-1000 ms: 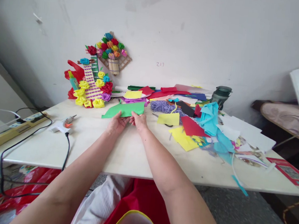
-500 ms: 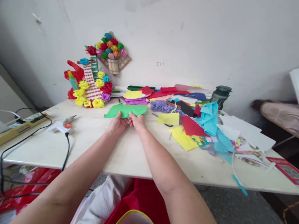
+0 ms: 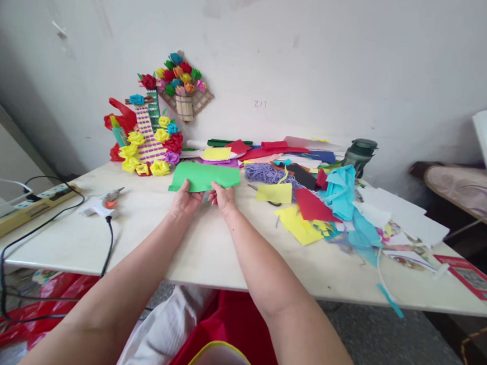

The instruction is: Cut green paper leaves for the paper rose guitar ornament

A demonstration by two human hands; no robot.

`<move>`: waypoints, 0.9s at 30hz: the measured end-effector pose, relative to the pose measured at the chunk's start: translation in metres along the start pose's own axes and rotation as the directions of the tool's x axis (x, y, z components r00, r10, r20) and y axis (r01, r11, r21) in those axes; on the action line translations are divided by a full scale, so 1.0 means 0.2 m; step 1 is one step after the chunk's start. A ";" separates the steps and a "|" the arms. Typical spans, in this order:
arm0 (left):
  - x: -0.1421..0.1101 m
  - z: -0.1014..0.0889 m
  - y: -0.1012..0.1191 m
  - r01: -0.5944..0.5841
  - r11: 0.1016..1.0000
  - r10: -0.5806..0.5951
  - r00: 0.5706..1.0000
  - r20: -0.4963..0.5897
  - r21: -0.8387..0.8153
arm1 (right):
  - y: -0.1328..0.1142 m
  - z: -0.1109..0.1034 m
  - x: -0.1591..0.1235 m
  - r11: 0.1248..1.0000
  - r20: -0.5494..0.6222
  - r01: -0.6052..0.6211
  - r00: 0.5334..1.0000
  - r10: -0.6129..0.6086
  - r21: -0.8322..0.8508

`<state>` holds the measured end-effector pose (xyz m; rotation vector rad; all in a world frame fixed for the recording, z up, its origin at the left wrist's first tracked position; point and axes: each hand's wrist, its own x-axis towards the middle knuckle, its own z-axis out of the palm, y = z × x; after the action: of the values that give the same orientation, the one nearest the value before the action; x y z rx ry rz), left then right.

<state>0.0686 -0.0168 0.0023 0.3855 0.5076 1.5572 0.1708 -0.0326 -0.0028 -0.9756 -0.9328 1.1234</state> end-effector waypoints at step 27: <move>-0.02 -0.02 -0.07 0.018 0.966 -0.102 0.943 0.317 0.258 | 0.02 -0.02 0.04 0.989 -0.115 0.018 0.993 -0.002 0.147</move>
<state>0.0782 -0.0201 -0.0091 0.8032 0.4515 1.3366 0.1739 -0.0243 -0.0076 -0.9034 -0.7508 1.1003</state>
